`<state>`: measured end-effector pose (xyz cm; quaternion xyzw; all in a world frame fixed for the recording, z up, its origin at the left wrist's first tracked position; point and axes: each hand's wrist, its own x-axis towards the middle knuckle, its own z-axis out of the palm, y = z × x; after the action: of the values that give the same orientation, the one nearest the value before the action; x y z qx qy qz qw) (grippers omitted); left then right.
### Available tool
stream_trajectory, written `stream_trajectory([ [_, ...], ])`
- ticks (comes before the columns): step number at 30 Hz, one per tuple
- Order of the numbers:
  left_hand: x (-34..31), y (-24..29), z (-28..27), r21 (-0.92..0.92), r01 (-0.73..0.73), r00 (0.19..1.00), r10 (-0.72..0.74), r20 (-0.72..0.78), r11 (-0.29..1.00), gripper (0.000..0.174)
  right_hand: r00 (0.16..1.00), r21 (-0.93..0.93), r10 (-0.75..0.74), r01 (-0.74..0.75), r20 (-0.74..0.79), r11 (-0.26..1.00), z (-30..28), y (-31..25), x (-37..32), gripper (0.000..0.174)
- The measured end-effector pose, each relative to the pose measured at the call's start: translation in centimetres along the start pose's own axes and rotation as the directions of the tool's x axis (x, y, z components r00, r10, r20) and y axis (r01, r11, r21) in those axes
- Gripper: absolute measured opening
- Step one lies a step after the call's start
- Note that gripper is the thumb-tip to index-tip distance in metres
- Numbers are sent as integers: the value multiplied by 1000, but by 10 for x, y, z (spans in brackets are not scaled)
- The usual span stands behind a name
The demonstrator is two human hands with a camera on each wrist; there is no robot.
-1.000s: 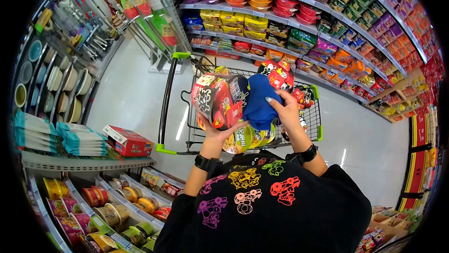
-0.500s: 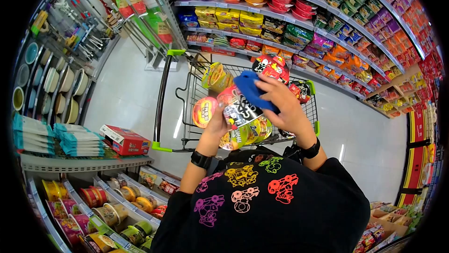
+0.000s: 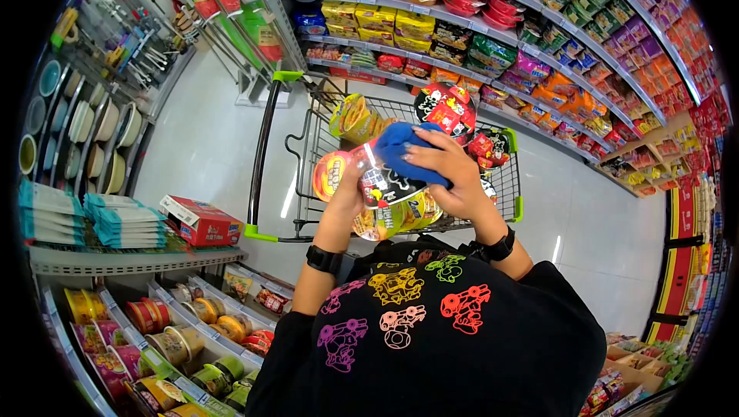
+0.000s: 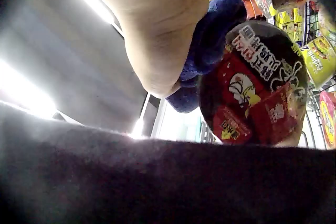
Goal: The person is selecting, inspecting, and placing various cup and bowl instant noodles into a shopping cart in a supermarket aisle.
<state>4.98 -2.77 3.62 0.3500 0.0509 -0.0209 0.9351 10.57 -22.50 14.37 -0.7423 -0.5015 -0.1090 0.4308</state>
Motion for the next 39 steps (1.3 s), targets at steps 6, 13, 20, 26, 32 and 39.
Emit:
stream_trajectory([
  [6,-2,5,-7,-8,-32,995,32,96,999,78,937,383,327,-260,-120,886,-3,7,-15,47],
  [13,-9,-6,-30,-156,85,984,-58,168,984,93,620,997,784,-34,-33,69,-7,22,-23,44],
  [20,-35,-10,-45,-271,207,961,-144,236,940,85,548,915,791,110,271,-389,-3,45,-39,46],
  [26,-45,-18,-44,-296,224,965,-169,199,928,82,651,952,746,121,139,-283,2,35,-33,48],
  [32,-54,-21,-47,-313,226,968,-178,174,923,78,613,967,775,69,154,-246,11,41,-41,53],
  [39,-56,-19,-44,-317,218,972,-178,152,923,75,550,994,835,-75,-24,78,12,40,-36,53],
])
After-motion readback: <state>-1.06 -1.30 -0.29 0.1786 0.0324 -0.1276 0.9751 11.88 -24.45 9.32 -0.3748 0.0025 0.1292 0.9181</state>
